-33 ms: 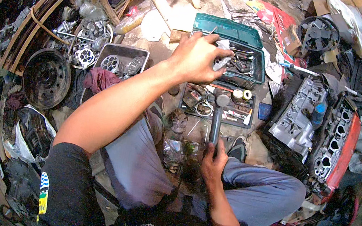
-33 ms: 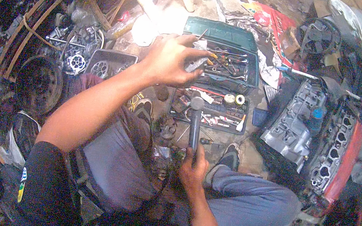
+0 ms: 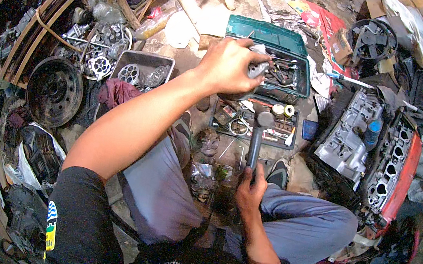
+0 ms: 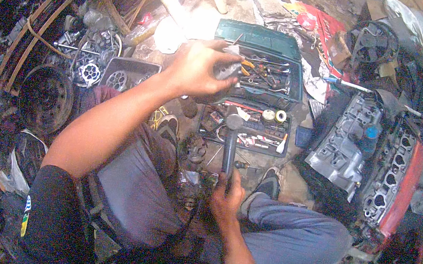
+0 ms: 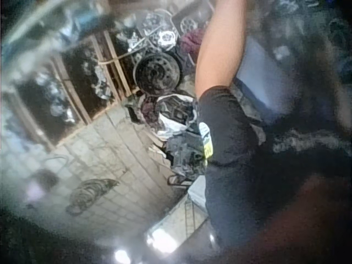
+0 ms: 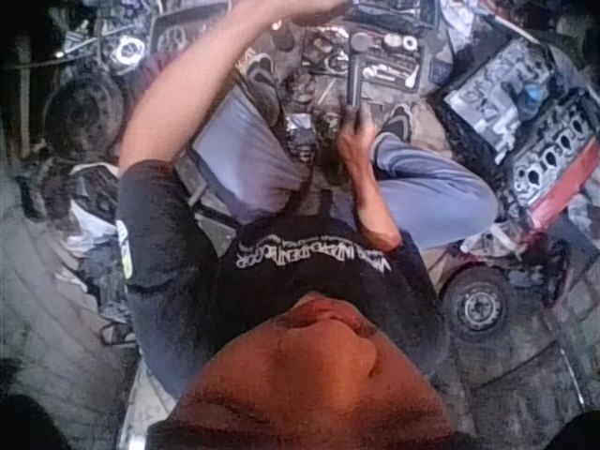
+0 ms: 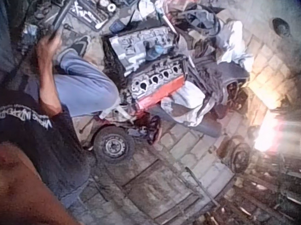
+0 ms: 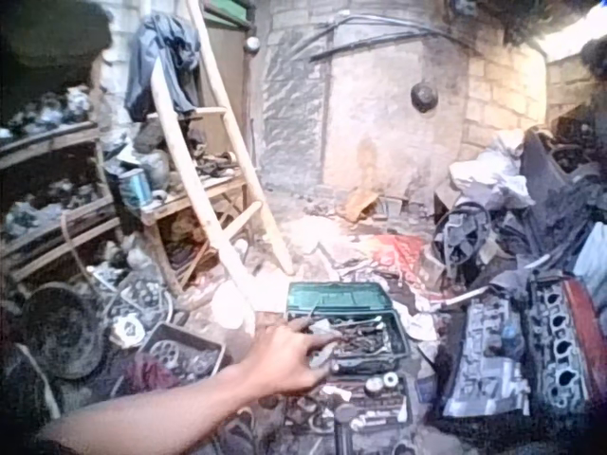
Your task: The person sits on the floor and uses a hammer to tap a metal engine block, then pours liquid into its openings. They continue tapping the part from multiple angles and place it on the floor to work on a smaller component with the hammer.
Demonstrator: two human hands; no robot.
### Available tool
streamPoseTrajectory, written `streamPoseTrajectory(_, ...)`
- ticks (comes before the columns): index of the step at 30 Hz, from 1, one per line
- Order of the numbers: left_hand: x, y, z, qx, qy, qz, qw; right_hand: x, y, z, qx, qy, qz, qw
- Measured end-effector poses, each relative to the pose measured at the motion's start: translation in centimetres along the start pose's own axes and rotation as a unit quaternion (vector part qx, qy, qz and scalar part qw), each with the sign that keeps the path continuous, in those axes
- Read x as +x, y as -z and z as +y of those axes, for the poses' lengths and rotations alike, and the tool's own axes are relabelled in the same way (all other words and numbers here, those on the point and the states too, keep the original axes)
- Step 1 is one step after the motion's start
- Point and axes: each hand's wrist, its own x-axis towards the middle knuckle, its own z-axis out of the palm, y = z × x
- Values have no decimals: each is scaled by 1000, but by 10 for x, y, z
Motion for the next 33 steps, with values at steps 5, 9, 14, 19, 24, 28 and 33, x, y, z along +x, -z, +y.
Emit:
streamPoseTrajectory(5, 1, -3, 2, -21, -9, -1, 1000, 4, 1, -5, 60, 157, 107, 980)
streamPoseTrajectory(9, 5, 0, 8, -62, 42, -36, 997, -1, -10, 24, -56, 136, 79, 986)
streamPoseTrajectory(14, 4, 2, -7, -48, 104, -79, 990, 3, -5, 17, 57, -13, 34, 998)
streamPoseTrajectory(19, 4, 0, -4, -35, 73, -68, 994, 6, 4, -9, 88, 136, 114, 980)
streamPoseTrajectory(24, 3, -7, -1, -22, 62, -38, 997, 0, -10, -4, 9, 53, 34, 998)
streamPoseTrajectory(28, 9, -3, 9, -7, 90, -81, 993, -4, -21, 39, 25, 25, 45, 998)
streamPoseTrajectory(33, 2, -8, 7, -10, 71, -42, 997, -1, -8, -8, 129, 115, 90, 981)
